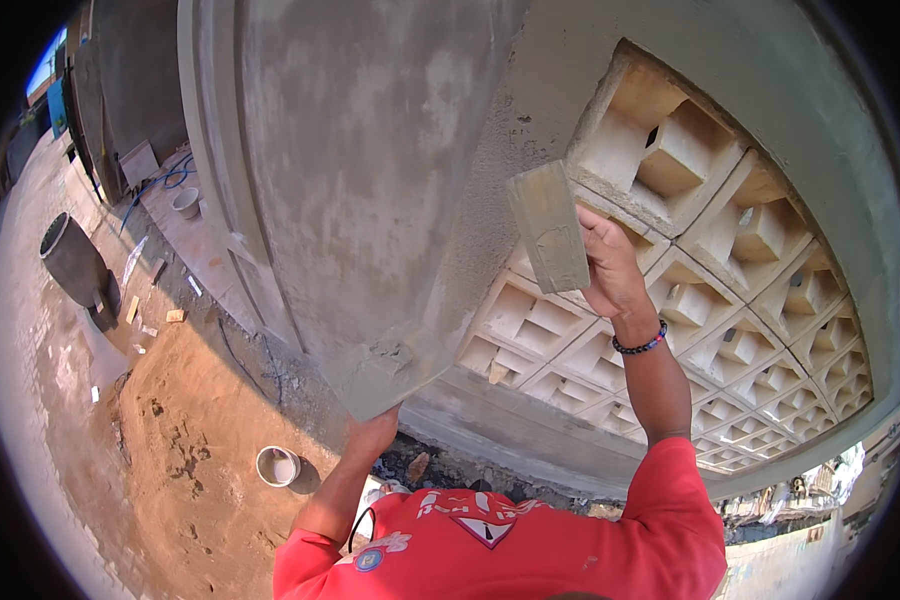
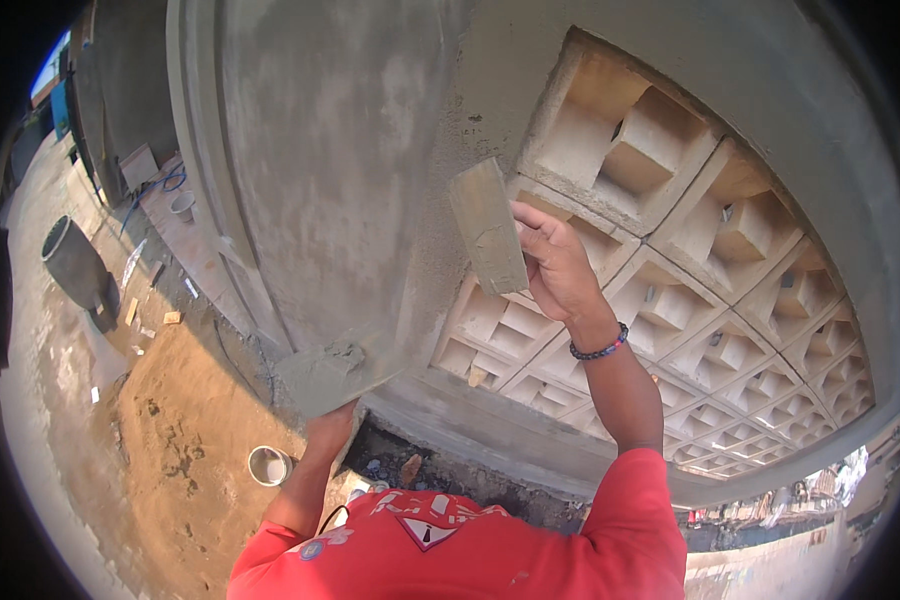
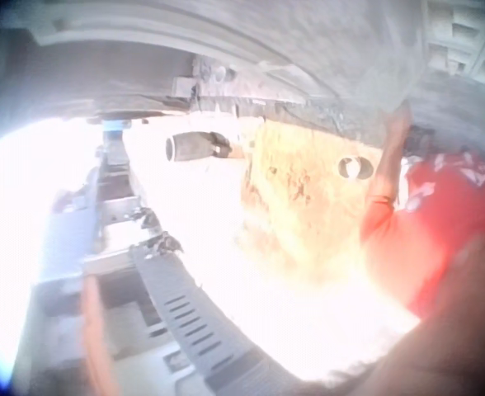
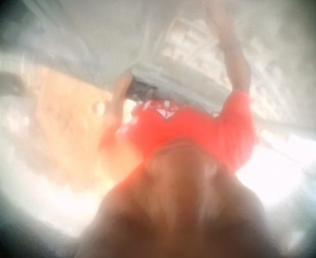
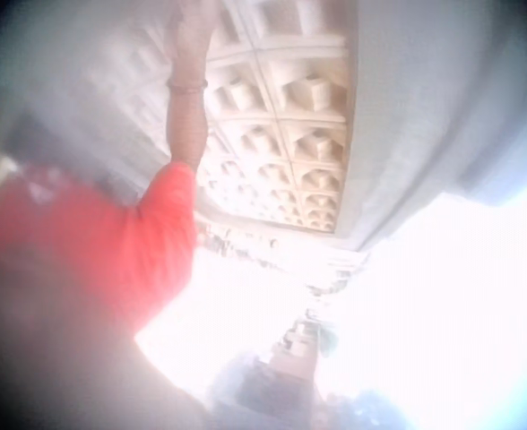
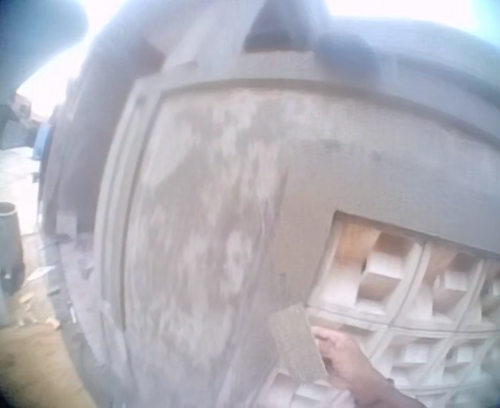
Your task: The person applies and smooths wet plaster onto a decorative lattice wall using a trowel and a smaller finishing tool. They repeatedly scoop material from a bucket and spread it over the wall surface, working methodically across the visible area.
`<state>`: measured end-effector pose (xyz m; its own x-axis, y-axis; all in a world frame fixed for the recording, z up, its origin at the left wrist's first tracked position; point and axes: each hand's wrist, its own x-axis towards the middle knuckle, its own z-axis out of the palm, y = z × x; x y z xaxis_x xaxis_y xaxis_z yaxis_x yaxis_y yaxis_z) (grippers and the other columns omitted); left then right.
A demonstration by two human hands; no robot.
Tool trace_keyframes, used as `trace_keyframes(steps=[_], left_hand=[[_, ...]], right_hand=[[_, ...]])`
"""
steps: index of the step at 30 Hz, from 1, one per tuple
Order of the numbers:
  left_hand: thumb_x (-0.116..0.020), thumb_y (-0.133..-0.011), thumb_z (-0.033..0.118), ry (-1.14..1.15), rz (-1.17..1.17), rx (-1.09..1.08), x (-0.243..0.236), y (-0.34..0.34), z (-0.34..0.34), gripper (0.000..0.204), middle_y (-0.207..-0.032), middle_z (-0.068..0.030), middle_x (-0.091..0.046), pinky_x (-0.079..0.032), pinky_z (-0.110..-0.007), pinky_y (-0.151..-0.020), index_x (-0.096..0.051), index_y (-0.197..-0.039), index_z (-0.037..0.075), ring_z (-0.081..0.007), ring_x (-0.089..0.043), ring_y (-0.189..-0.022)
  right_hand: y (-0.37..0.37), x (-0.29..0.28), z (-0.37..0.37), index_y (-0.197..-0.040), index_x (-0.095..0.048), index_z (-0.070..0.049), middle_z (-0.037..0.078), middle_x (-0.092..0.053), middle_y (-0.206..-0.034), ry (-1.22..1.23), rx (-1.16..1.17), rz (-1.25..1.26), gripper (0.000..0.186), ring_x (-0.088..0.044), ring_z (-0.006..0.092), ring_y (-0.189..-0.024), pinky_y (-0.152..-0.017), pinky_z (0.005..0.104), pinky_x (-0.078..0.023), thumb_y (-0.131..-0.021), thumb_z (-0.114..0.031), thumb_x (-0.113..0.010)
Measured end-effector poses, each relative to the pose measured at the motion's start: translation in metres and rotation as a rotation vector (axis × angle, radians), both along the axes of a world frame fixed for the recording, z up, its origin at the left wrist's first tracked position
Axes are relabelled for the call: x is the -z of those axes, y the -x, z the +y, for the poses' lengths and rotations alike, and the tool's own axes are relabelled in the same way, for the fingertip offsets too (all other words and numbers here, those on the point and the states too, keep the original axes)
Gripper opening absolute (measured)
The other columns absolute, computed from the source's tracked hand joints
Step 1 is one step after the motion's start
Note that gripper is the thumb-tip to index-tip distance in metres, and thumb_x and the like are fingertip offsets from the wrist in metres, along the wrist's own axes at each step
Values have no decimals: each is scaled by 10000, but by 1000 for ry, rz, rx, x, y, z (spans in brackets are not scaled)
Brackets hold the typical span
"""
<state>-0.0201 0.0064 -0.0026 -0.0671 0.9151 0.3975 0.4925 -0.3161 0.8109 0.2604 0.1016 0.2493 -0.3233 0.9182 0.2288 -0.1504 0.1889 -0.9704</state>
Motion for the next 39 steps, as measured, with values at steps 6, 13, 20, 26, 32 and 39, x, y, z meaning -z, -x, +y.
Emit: trace_keyframes(steps=[6,13,20,26,32,39], left_hand=[[-675,-871,133,-47,-220,106,-35,-47,16,279,-1126,-155,-679,-450,-434,-957,-669,-1131,31,-348,-616,-1070],[-699,-822,6,-308,-275,178,-43,-101,26,304,-1089,-158,-672,-474,-420,-914,-655,-1123,0,-317,-627,-1041],[-653,-844,-5,-474,-85,259,-32,-157,38,279,-1055,-162,-661,-472,-422,-897,-647,-1122,-8,-345,-622,-982],[-582,-877,-12,-546,-144,527,-46,-184,25,262,-1074,-172,-652,-454,-455,-899,-634,-1133,-6,-381,-599,-1005],[-605,-812,-50,-622,223,454,-46,-222,32,311,-1082,-169,-659,-452,-434,-929,-641,-1119,-13,-366,-614,-1015],[-671,-854,-53,-326,-315,315,-93,-239,33,392,-1251,-176,-611,-416,-384,-1010,-572,-1233,-65,-301,-576,-1140]], right_hand=[[-6,15,-47,-1393,-402,65,156,-616,-1229,2,23,323,541,-660,175,-1046,-891,326,-581,-945,-138,-626],[-4,50,-105,-1279,-419,66,191,-594,-1179,-307,450,179,477,-633,228,-1049,-836,338,-602,-865,32,-654],[-15,102,-119,-1269,-435,32,144,-532,-1185,-530,672,69,483,-570,195,-1075,-865,324,-571,-849,71,-672],[-47,134,-144,-1209,-467,14,142,-520,-1091,-639,866,-270,411,-573,172,-956,-761,267,-545,-859,52,-678],[-88,189,-181,-1182,-485,-1,138,-529,-1044,-735,952,-336,378,-571,153,-904,-697,245,-527,-861,49,-679],[-189,167,-227,-1364,-438,46,110,-538,-1101,-383,1089,-132,513,-574,165,-1029,-802,270,-535,-891,49,-639]])
